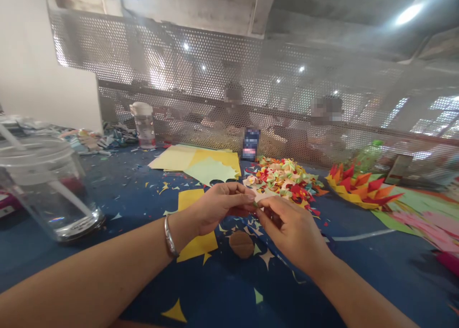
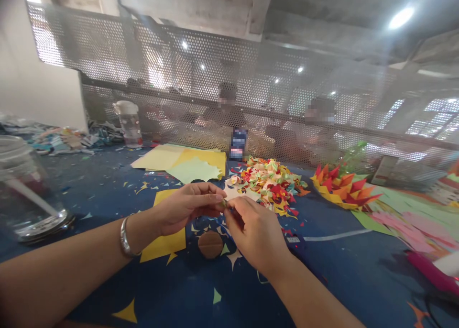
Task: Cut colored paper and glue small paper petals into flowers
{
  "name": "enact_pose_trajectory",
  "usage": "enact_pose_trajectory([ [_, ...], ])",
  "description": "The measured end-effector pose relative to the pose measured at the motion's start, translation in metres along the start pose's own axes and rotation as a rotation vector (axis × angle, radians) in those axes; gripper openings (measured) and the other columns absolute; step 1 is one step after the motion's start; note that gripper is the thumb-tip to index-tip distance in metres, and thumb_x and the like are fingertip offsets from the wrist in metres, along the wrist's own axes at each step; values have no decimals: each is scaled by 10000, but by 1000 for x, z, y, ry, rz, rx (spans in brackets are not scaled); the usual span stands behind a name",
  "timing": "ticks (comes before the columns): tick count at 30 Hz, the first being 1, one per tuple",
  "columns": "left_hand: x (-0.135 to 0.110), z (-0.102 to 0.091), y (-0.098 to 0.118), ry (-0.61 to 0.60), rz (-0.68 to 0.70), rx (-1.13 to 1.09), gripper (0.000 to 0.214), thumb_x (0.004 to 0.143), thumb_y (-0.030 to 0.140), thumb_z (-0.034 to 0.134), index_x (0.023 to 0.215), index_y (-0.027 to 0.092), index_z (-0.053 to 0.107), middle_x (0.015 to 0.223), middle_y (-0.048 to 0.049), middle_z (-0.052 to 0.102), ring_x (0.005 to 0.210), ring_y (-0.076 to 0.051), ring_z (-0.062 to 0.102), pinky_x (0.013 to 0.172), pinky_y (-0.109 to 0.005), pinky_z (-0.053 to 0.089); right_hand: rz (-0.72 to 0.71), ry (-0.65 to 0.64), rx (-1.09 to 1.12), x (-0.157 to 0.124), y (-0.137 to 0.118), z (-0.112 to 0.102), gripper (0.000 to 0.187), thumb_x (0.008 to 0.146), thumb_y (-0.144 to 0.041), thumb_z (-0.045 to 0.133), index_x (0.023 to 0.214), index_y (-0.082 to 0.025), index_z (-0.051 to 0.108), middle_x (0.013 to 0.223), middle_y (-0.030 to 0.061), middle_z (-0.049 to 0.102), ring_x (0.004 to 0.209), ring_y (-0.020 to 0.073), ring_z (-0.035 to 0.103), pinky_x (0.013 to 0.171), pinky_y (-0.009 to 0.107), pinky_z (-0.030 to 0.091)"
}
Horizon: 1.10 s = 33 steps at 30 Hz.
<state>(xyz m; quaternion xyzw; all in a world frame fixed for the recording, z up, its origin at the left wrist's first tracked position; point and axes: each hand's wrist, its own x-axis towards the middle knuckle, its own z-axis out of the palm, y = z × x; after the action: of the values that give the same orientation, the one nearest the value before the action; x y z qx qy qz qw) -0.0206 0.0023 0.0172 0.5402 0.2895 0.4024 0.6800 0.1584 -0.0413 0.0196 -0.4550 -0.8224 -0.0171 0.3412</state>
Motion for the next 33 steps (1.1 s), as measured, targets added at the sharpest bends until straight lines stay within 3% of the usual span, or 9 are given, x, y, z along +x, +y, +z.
enact_pose_trajectory([
  [17, 4, -5, 0, 36, 78, -74, 175, 720, 291, 723, 798, 155, 647, 792, -24, 647, 740, -107, 580, 762, -258, 425, 127, 12, 125, -2, -1, 2, 366, 873, -303, 513, 1209, -169, 568, 769, 45, 656, 598, 150, 584, 556, 275, 456],
  [25, 5, -4, 2, 67, 114, -132, 177, 698, 288, 740, 767, 149, 654, 736, -10, 624, 686, -92, 554, 743, -251, 417, 108, 39, 143, -3, -5, 2, 380, 881, -275, 493, 1236, -157, 558, 665, 14, 622, 584, 150, 574, 555, 272, 453],
  [33, 4, -3, 2, -3, 117, -111, 163, 699, 204, 729, 834, 159, 649, 800, -10, 628, 763, -104, 560, 767, -246, 405, 94, 36, 109, -2, -5, 0, 385, 895, -281, 471, 1238, -135, 566, 745, 58, 672, 589, 157, 578, 565, 282, 449],
])
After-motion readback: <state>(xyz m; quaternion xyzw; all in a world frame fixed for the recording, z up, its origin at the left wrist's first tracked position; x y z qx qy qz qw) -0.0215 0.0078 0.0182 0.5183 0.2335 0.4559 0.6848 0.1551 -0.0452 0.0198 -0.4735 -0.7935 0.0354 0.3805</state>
